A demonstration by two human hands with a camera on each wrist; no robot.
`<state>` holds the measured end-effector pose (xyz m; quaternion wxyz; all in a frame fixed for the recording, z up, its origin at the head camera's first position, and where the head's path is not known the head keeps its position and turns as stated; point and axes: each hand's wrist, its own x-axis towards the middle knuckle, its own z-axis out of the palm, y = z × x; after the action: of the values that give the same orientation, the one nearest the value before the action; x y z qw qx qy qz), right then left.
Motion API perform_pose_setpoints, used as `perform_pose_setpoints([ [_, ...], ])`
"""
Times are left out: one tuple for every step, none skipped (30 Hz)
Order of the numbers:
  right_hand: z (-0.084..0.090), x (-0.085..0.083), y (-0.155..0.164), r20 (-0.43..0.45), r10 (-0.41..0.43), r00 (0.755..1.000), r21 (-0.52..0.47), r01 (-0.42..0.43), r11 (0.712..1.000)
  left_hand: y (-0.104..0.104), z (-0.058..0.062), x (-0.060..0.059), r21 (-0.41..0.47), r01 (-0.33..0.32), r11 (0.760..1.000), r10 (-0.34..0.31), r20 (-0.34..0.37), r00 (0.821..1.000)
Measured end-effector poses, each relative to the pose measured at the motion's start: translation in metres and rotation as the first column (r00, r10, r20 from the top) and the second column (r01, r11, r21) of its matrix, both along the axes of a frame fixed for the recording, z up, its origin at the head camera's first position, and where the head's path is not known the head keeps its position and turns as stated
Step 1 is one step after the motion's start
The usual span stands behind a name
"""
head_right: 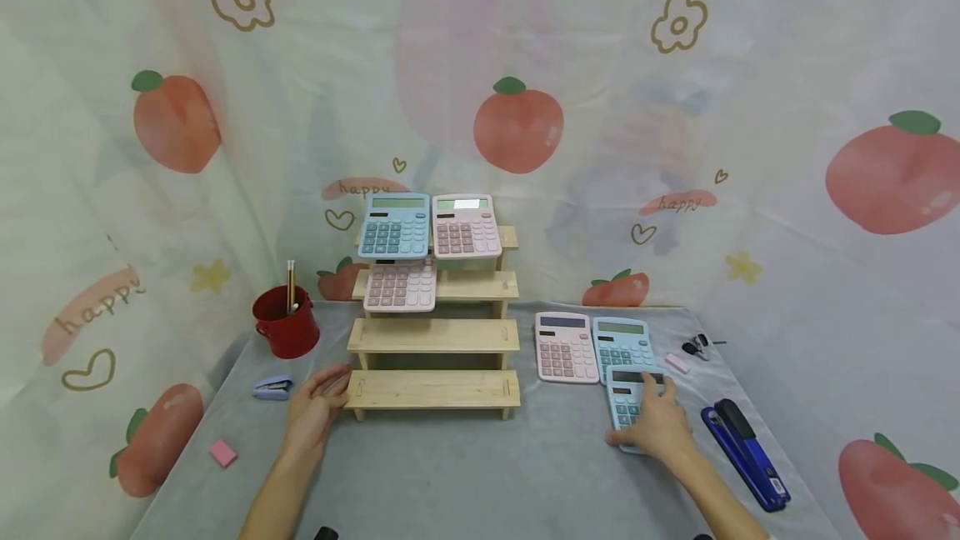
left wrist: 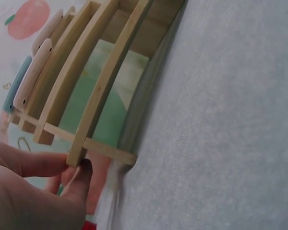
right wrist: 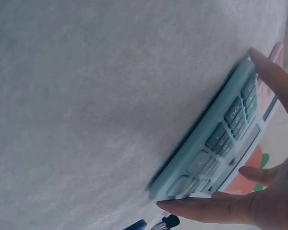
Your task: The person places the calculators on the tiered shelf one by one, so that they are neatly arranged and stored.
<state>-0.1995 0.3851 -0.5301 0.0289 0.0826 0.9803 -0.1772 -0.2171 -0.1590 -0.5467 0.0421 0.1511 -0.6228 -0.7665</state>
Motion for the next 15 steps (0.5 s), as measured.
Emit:
perform_pose_setpoints([
  [0.0000, 0.0002, 0.0007, 0.001, 0.006, 1.000, -0.001, -0.006, 1.000, -0.0001, -0.0003, 0.0003, 0.000, 0.001, 1.000, -0.001, -0.002, 1.000],
  [0.0000, 0.0007, 0.0014, 0.002, 0.010, 1.000, -0.004, -0.010, 1.000, -0.0004, -0.0010, 0.0001, 0.001, 0.004, 1.000, -0.004, -0.006, 1.000],
  [-0.0003, 0.0012, 0.0023, 0.002, 0.016, 1.000, -0.006, -0.016, 1.000, -0.0004, -0.0013, 0.0001, 0.002, 0.007, 1.000, -0.007, -0.007, 1.000],
  [-0.0006, 0.0015, 0.0030, 0.004, 0.017, 1.000, -0.009, -0.017, 1.000, -0.0004, -0.0016, 0.0000, 0.001, 0.008, 1.000, -0.008, -0.006, 1.000],
  [-0.0012, 0.0019, 0.0039, -0.001, 0.021, 1.000, -0.013, -0.021, 1.000, -0.0003, -0.0015, 0.0000, 0.001, 0.009, 1.000, -0.009, -0.003, 1.000],
  [-0.0017, 0.0025, 0.0046, -0.009, 0.020, 1.000, -0.018, -0.021, 1.000, -0.0002, -0.0015, 0.0001, 0.000, 0.010, 1.000, -0.010, -0.001, 1.000],
  [-0.0019, 0.0031, 0.0051, -0.016, 0.018, 1.000, -0.026, -0.018, 0.999, -0.0002, -0.0015, 0.0004, -0.001, 0.011, 1.000, -0.011, 0.002, 1.000],
  [-0.0025, 0.0038, 0.0056, -0.032, 0.018, 0.999, -0.033, -0.019, 0.999, -0.0002, -0.0017, 0.0005, -0.001, 0.012, 1.000, -0.012, 0.003, 1.000],
  [-0.0037, 0.0047, 0.0062, -0.050, 0.019, 0.999, -0.037, -0.021, 0.999, -0.0002, -0.0013, 0.0011, -0.002, 0.013, 1.000, -0.013, 0.006, 1.000],
  [-0.0044, 0.0054, 0.0065, -0.059, 0.016, 0.998, -0.042, -0.018, 0.999, -0.0003, -0.0013, 0.0016, -0.003, 0.015, 1.000, -0.015, 0.008, 1.000],
  [-0.0046, 0.0060, 0.0067, -0.070, 0.010, 0.998, -0.048, -0.013, 0.999, -0.0006, -0.0013, 0.0020, -0.003, 0.016, 1.000, -0.016, 0.009, 1.000],
  [-0.0047, 0.0063, 0.0066, -0.075, -0.002, 0.997, -0.055, -0.002, 0.998, -0.0009, -0.0012, 0.0024, -0.004, 0.017, 1.000, -0.017, 0.009, 1.000],
  [-0.0045, 0.0066, 0.0066, -0.077, -0.012, 0.997, -0.065, 0.007, 0.998, -0.0012, -0.0012, 0.0027, -0.004, 0.017, 1.000, -0.017, 0.007, 1.000],
  [-0.0040, 0.0067, 0.0064, -0.083, -0.022, 0.996, -0.070, 0.016, 0.997, -0.0014, -0.0014, 0.0027, -0.004, 0.017, 1.000, -0.017, 0.006, 1.000],
  [-0.0028, 0.0071, 0.0057, -0.085, -0.035, 0.996, -0.072, 0.029, 0.997, -0.0018, -0.0014, 0.0029, -0.005, 0.017, 1.000, -0.017, 0.006, 1.000],
])
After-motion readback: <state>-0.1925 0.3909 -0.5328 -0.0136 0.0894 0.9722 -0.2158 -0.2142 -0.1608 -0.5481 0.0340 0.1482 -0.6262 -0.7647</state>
